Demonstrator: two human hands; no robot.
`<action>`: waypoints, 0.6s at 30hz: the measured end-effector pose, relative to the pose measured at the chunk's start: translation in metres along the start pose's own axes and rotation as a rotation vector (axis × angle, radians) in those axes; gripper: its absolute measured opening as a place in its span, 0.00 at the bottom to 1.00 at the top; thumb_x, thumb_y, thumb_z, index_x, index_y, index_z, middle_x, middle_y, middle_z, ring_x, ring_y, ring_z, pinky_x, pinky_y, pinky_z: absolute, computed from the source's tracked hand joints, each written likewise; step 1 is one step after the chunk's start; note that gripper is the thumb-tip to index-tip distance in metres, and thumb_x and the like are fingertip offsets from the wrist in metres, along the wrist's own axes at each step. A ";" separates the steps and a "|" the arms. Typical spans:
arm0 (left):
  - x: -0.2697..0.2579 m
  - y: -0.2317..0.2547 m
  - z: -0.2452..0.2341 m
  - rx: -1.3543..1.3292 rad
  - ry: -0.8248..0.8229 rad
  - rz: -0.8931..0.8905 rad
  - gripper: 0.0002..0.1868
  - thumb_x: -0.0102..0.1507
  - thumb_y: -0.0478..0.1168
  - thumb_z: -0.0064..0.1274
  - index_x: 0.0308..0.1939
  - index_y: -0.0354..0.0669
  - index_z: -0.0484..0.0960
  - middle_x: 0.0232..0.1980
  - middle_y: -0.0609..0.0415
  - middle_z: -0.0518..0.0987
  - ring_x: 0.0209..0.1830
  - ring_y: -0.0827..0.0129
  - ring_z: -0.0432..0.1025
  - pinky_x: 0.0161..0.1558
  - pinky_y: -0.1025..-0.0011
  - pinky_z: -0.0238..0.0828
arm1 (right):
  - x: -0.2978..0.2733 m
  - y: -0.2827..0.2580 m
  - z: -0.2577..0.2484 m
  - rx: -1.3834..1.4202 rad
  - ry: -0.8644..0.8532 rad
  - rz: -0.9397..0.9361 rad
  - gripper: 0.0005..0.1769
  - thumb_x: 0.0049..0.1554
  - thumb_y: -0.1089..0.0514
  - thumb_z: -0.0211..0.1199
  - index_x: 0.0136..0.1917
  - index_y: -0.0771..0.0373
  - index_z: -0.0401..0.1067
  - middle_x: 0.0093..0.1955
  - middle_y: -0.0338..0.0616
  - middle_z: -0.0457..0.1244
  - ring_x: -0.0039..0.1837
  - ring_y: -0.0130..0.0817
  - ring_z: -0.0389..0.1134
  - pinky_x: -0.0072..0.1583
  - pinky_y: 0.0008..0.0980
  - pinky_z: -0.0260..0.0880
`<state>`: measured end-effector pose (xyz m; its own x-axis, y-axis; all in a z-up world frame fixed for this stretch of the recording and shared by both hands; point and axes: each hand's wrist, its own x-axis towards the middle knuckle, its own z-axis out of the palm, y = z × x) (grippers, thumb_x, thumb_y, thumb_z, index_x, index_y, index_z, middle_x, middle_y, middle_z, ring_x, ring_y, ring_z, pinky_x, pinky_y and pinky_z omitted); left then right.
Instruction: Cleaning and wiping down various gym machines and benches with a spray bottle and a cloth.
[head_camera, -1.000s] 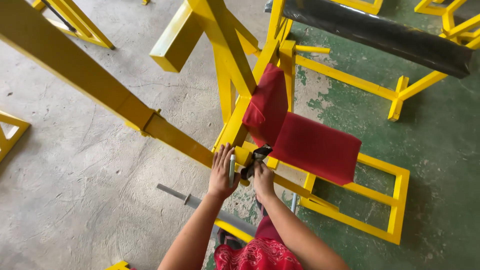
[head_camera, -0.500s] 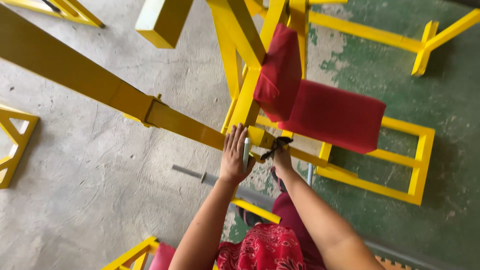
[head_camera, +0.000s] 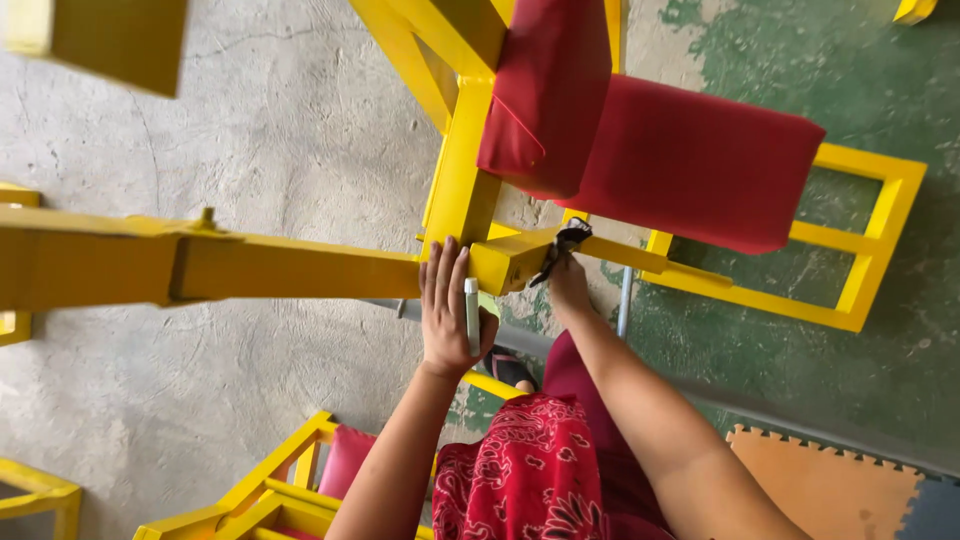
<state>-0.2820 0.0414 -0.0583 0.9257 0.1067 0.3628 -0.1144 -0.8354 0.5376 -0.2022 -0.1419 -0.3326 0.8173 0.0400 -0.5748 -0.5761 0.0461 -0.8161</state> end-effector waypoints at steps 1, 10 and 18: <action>0.000 0.001 0.001 0.005 -0.014 -0.009 0.40 0.59 0.41 0.46 0.76 0.32 0.58 0.80 0.32 0.59 0.82 0.34 0.52 0.80 0.41 0.44 | 0.017 0.013 -0.006 0.002 -0.002 0.017 0.20 0.71 0.53 0.46 0.62 0.67 0.73 0.47 0.42 0.65 0.46 0.30 0.59 0.49 0.31 0.61; 0.003 -0.005 0.016 0.101 -0.008 -0.061 0.34 0.63 0.41 0.43 0.73 0.29 0.62 0.77 0.30 0.63 0.80 0.33 0.57 0.80 0.41 0.47 | 0.126 0.088 -0.047 0.122 -0.029 0.205 0.19 0.68 0.51 0.46 0.65 0.62 0.68 0.49 0.43 0.64 0.47 0.33 0.63 0.49 0.35 0.66; -0.001 -0.006 0.027 0.121 0.031 -0.103 0.33 0.62 0.43 0.42 0.70 0.29 0.64 0.74 0.30 0.65 0.78 0.32 0.58 0.79 0.40 0.48 | 0.173 0.117 -0.079 -0.712 0.036 0.132 0.20 0.65 0.50 0.47 0.56 0.68 0.71 0.52 0.65 0.67 0.53 0.63 0.68 0.53 0.51 0.69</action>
<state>-0.2729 0.0320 -0.0826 0.9187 0.2105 0.3343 0.0269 -0.8776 0.4787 -0.1278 -0.2087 -0.5322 0.7477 -0.0330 -0.6632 -0.5366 -0.6183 -0.5742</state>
